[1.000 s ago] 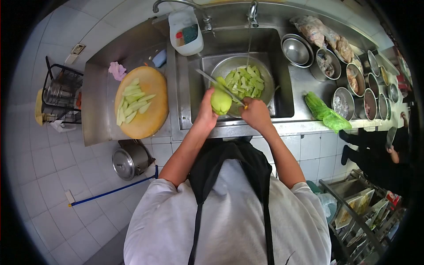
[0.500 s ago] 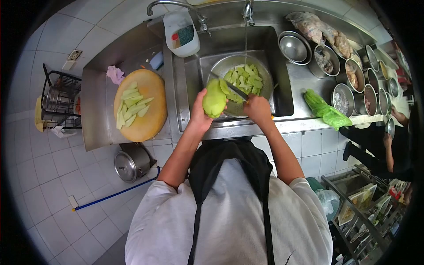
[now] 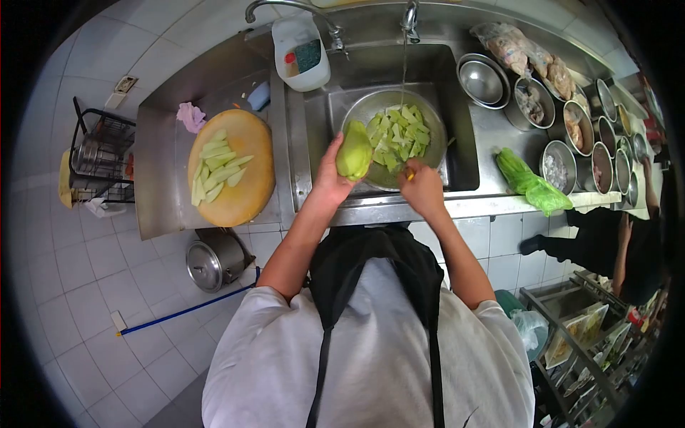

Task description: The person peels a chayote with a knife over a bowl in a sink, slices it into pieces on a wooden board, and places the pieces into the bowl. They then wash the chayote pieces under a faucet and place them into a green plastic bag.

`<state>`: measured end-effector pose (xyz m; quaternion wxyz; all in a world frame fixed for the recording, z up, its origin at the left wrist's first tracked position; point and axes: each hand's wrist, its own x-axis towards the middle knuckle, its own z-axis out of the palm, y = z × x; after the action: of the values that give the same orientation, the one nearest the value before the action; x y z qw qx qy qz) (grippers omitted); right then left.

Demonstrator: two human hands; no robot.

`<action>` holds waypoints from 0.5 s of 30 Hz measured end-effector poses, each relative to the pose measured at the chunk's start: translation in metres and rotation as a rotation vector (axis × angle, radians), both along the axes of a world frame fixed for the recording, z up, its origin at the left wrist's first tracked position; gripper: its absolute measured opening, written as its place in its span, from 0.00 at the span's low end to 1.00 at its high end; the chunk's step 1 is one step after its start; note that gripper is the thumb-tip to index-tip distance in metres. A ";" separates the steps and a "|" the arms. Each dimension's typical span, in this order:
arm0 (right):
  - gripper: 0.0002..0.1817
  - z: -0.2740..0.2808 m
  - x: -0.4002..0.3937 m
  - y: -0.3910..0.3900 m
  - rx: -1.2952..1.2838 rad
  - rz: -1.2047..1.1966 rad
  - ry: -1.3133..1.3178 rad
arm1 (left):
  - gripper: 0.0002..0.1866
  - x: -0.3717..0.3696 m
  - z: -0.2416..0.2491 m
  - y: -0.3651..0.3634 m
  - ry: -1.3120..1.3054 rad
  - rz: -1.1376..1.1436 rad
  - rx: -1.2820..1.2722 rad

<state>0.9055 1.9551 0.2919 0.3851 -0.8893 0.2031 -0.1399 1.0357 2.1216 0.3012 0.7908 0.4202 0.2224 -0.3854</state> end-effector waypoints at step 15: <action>0.10 0.046 -0.002 0.029 -0.236 0.188 0.022 | 0.24 -0.008 -0.007 -0.018 0.065 0.081 -0.295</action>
<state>0.9032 1.9840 0.3374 0.2869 -0.9450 0.1053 -0.1166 1.0277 2.1032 0.2940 0.8512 0.2775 0.2055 -0.3952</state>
